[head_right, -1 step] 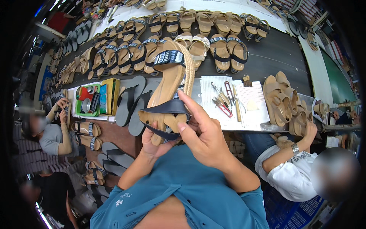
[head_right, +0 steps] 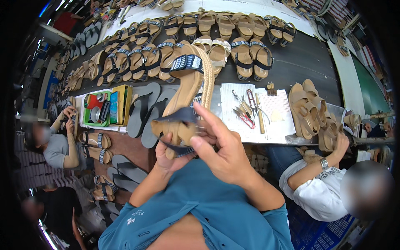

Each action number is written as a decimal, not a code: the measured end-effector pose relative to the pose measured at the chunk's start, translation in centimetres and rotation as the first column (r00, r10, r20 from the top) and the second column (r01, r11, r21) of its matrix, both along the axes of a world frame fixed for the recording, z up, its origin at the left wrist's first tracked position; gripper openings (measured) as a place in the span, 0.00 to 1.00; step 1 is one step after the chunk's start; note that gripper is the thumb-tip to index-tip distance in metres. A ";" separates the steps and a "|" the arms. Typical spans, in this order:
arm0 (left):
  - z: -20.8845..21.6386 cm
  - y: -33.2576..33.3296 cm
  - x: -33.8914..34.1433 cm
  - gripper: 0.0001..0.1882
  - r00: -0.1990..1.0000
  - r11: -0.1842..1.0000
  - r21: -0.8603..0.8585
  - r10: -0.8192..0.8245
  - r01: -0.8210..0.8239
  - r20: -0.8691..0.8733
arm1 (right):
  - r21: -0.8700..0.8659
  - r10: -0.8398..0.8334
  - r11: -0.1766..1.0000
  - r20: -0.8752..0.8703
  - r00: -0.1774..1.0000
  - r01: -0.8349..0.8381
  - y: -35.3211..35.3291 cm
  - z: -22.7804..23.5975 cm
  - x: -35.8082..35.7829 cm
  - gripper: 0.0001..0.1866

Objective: The person picks up and examines several pairs of sandals at a shoe stall. They turn the sandals over to view the soles and straps, then place them back on the display table. The person handles multiple styles including white, blue, and brown sandals.

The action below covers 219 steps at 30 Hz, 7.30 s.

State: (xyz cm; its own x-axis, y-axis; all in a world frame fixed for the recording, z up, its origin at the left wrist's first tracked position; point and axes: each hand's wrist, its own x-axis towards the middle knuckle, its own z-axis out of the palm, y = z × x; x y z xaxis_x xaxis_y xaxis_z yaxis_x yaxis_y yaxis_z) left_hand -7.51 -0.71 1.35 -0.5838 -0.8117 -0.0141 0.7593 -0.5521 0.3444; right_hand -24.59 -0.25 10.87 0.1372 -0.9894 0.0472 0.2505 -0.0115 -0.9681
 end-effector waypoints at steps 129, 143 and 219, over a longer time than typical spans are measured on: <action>4.2 0.1 3.2 0.18 0.376 0.888 -0.415 0.460 -0.198 0.804 | 0.118 0.124 0.992 -0.927 0.354 -0.038 0.2 -4.1 -6.8 0.08; 1.8 0.6 9.1 0.34 0.492 0.652 -0.293 0.736 -0.699 0.465 | 0.344 0.307 0.929 -0.922 0.237 0.135 1.9 -20.1 -10.2 0.11; 7.8 1.5 1.0 0.15 0.513 0.709 -0.317 0.687 -0.630 0.516 | -0.805 -0.802 0.411 -0.543 0.251 -0.427 -4.5 3.2 1.6 0.16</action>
State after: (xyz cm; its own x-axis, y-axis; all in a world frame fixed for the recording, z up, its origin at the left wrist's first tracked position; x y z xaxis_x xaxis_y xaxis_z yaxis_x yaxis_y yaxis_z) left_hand -6.54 0.75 9.12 0.2207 -0.9738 -0.0552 0.5365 0.0740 0.8407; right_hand -22.96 -4.74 14.03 0.4979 -0.4964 0.7111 -0.7731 -0.6257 0.1045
